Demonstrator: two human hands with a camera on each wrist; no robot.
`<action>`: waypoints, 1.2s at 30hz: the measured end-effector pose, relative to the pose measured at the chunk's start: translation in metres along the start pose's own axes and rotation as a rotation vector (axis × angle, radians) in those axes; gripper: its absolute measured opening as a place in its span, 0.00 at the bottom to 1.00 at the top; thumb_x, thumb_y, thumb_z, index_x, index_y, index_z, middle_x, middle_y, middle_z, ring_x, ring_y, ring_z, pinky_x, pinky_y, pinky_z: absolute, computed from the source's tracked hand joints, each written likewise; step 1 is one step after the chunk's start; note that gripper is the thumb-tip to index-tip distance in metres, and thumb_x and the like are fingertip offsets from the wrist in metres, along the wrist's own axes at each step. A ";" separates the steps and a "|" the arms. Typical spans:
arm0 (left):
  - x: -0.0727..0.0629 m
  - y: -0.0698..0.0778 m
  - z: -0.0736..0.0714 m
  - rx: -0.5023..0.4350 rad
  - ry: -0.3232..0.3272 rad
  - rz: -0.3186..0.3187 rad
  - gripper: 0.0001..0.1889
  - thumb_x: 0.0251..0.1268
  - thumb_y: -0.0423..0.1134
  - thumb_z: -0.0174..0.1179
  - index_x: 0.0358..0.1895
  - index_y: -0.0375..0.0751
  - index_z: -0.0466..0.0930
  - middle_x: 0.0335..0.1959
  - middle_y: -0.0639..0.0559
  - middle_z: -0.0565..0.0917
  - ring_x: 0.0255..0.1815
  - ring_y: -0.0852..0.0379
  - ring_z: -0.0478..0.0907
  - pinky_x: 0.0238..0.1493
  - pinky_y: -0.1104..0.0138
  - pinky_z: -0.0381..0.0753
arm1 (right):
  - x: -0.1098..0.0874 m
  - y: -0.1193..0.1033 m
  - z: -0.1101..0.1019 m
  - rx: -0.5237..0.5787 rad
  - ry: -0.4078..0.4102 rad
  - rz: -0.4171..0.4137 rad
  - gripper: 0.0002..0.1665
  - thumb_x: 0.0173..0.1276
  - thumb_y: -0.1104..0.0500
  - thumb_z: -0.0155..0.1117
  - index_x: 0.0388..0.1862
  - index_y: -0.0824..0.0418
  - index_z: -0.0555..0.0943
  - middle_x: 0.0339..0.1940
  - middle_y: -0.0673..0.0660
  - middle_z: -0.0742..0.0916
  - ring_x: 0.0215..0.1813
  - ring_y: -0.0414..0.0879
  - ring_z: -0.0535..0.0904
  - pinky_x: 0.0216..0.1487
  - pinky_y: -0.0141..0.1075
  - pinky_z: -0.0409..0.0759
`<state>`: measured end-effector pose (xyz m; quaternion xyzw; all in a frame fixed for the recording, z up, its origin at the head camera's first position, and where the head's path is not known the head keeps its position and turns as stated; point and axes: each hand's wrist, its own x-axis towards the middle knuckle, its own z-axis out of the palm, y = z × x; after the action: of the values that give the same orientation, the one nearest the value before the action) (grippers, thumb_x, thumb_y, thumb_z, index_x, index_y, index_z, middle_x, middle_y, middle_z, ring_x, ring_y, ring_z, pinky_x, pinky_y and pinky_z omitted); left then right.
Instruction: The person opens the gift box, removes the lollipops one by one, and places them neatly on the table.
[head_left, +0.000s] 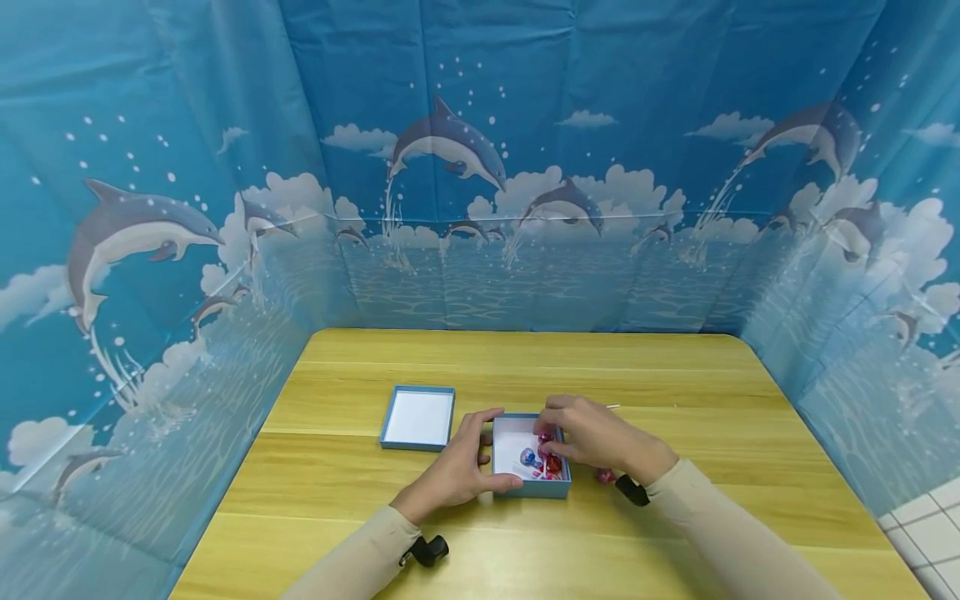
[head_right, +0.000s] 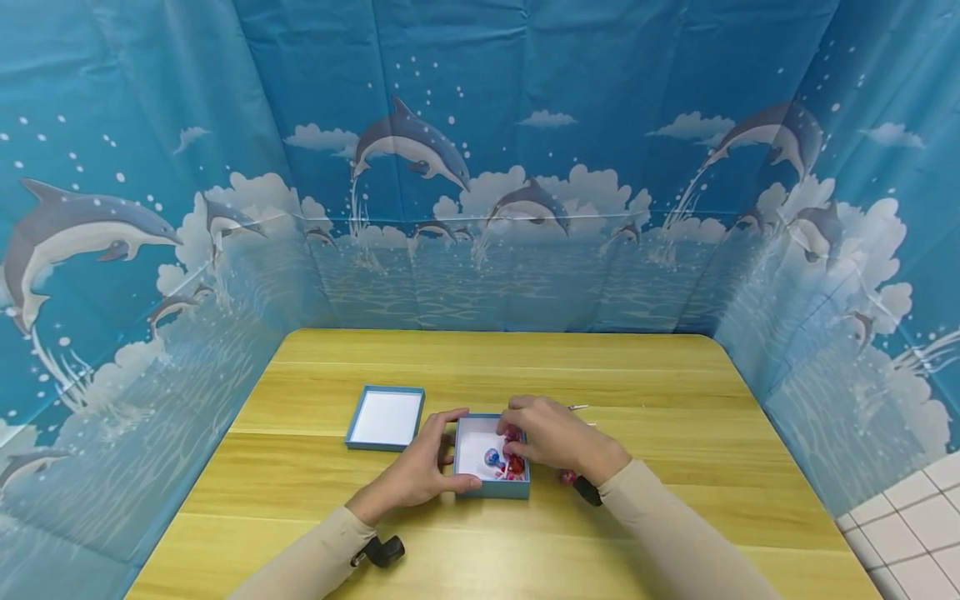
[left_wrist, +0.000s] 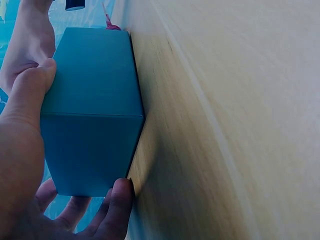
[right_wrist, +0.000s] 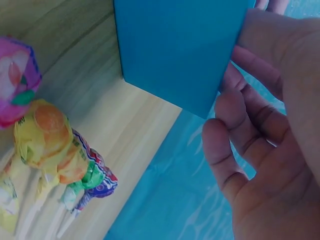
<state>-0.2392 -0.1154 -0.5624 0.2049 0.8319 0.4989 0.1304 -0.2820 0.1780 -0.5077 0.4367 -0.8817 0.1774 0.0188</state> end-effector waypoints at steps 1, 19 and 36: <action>0.000 0.000 0.000 0.000 0.000 -0.001 0.59 0.73 0.51 0.85 0.96 0.50 0.54 0.84 0.42 0.68 0.72 0.49 0.79 0.66 0.65 0.88 | 0.001 0.000 0.001 -0.003 -0.002 0.002 0.06 0.78 0.61 0.84 0.51 0.56 0.95 0.47 0.50 0.93 0.46 0.42 0.90 0.48 0.38 0.93; 0.000 0.001 0.000 0.010 0.005 -0.004 0.59 0.72 0.52 0.86 0.96 0.49 0.54 0.84 0.41 0.69 0.72 0.49 0.79 0.69 0.63 0.88 | -0.003 0.004 -0.001 0.090 0.131 0.063 0.04 0.84 0.61 0.78 0.51 0.55 0.96 0.46 0.47 0.97 0.44 0.34 0.90 0.46 0.35 0.92; -0.001 0.001 0.001 0.004 0.010 -0.006 0.59 0.71 0.51 0.86 0.96 0.49 0.55 0.83 0.40 0.69 0.72 0.49 0.79 0.68 0.63 0.88 | -0.026 0.014 -0.015 0.187 0.228 0.165 0.05 0.83 0.62 0.78 0.50 0.52 0.95 0.44 0.47 0.97 0.42 0.33 0.90 0.45 0.38 0.94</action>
<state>-0.2381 -0.1148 -0.5616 0.2003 0.8340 0.4980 0.1273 -0.2786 0.2100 -0.5025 0.3397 -0.8863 0.3082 0.0634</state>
